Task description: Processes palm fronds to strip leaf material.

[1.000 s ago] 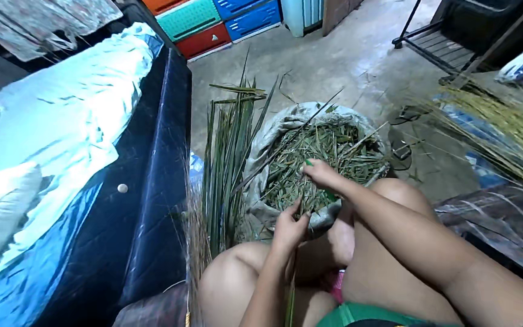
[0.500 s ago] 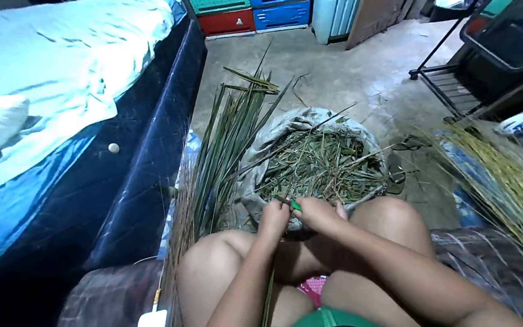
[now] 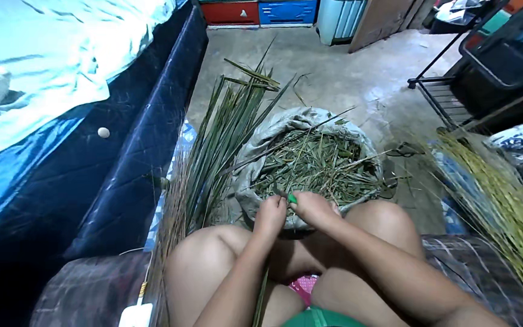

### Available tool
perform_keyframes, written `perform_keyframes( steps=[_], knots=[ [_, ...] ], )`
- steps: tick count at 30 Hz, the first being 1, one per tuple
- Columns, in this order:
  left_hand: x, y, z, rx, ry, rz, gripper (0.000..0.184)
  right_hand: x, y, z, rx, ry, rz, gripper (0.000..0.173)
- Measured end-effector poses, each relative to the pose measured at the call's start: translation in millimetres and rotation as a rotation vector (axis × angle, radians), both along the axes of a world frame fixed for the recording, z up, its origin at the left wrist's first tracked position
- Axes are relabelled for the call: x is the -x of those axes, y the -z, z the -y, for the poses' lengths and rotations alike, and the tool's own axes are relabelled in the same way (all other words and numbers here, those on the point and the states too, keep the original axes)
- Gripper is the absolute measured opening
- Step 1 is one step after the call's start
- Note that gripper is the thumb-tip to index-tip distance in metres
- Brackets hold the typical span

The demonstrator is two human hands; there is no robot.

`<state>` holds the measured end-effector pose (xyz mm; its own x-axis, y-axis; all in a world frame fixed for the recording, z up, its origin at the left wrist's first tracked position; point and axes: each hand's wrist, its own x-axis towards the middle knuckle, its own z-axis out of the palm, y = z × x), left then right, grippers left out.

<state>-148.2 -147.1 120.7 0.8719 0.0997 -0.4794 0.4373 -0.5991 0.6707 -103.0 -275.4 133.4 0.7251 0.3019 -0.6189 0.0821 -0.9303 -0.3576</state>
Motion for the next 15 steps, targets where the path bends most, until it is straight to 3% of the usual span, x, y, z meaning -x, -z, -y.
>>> perform_keyframes(
  steps=[6,11,15],
  knots=[
    [2,-5,6,0.015,0.033,0.068,0.046,-48,4,23,0.129,0.228,0.174,0.038],
    [1,-3,4,-0.027,0.018,0.051,0.038,-6,-6,9,-0.101,0.059,-0.068,0.036],
    [3,-2,5,-0.05,0.046,0.043,0.041,-7,1,4,0.028,0.04,0.014,0.036]
  ],
)
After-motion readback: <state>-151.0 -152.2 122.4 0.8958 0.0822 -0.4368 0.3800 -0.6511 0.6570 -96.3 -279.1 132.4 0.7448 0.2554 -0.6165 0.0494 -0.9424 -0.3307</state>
